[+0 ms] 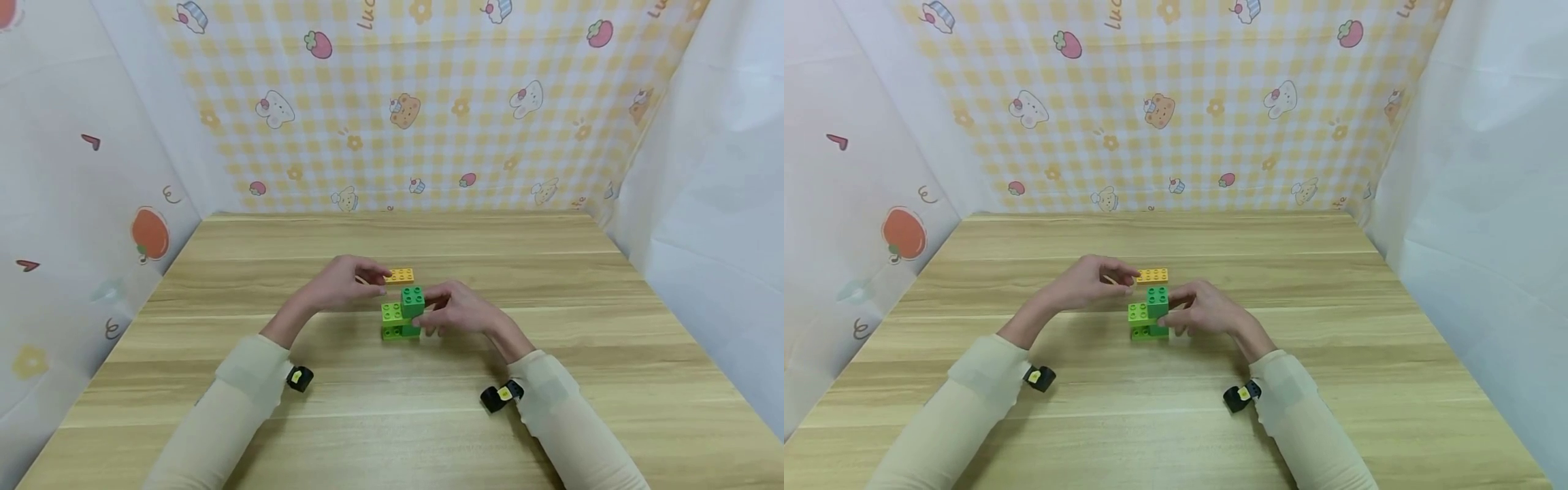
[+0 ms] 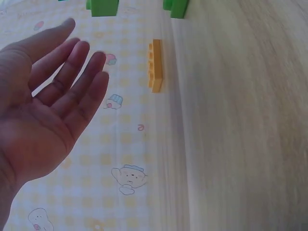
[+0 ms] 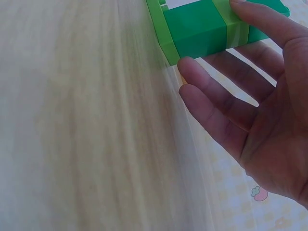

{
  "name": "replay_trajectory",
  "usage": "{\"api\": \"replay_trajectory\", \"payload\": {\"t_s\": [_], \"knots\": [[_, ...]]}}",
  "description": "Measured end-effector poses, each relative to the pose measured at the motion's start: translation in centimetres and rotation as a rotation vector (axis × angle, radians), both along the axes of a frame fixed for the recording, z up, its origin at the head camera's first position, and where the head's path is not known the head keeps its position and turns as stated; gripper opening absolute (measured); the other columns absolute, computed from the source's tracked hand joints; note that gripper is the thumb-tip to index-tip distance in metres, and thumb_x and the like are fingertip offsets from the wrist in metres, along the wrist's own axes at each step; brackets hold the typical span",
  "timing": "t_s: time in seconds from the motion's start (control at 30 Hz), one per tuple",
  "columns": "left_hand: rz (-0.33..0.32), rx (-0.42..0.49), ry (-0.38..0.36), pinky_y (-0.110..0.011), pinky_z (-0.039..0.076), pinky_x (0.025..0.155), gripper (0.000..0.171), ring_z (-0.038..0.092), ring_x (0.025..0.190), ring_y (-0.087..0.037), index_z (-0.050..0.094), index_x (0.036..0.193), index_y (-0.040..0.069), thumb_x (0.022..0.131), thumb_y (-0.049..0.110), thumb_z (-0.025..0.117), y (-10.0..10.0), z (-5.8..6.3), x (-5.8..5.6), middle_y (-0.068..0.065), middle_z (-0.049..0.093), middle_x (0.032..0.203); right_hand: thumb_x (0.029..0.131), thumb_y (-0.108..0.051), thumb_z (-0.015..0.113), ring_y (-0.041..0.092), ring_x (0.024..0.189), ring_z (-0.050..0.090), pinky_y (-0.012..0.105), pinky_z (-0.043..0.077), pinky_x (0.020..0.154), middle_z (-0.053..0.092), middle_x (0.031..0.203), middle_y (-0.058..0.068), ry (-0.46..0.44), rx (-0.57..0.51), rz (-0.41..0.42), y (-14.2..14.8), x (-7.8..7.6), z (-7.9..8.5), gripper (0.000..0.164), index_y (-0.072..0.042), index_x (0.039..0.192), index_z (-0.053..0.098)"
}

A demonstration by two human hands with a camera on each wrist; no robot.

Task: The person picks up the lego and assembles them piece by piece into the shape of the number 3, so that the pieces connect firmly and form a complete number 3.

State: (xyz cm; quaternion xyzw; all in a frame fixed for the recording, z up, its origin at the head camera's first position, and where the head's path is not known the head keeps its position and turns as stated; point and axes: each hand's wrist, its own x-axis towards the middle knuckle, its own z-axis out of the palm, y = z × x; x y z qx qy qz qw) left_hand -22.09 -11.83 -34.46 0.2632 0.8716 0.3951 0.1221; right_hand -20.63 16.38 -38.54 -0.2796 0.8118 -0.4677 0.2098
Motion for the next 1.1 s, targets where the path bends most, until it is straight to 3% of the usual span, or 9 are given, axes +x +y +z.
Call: {"api": "replay_trajectory", "payload": {"t_s": [0.23,0.8,1.1], "knots": [[0.081,0.012,0.001,-0.046,0.057,0.097,0.039,0.070,0.111,-0.026,0.070,0.135,0.004,0.099,0.018,0.075,0.1,-0.7,-0.8,-0.009,0.075,0.117,0.095,-0.025,0.078,0.031,0.072,0.076,0.042,0.062,0.064,0.080,0.095,0.004,-0.009,0.000,0.004,0.0,0.0,0.0,0.022,-0.018,0.116,0.079],[0.126,-0.012,0.003,-0.046,0.053,0.100,0.039,0.067,0.114,-0.026,0.071,0.133,0.005,0.097,0.018,0.077,0.5,-1.6,-2.3,-0.010,0.074,0.120,0.095,-0.027,0.079,0.029,0.074,0.076,0.042,0.062,0.066,0.079,0.098,0.004,-0.006,0.008,-0.010,0.1,0.1,-0.1,0.024,-0.018,0.117,0.078],[0.154,-0.020,-0.031,-0.048,0.050,0.106,0.042,0.064,0.121,-0.028,0.070,0.135,0.007,0.095,0.018,0.078,1.0,-1.9,-3.3,-0.012,0.071,0.129,0.095,-0.027,0.079,0.028,0.074,0.076,0.041,0.062,0.065,0.079,0.097,0.004,-0.008,-0.003,-0.008,0.1,0.1,-0.1,0.025,-0.016,0.118,0.078]]}}
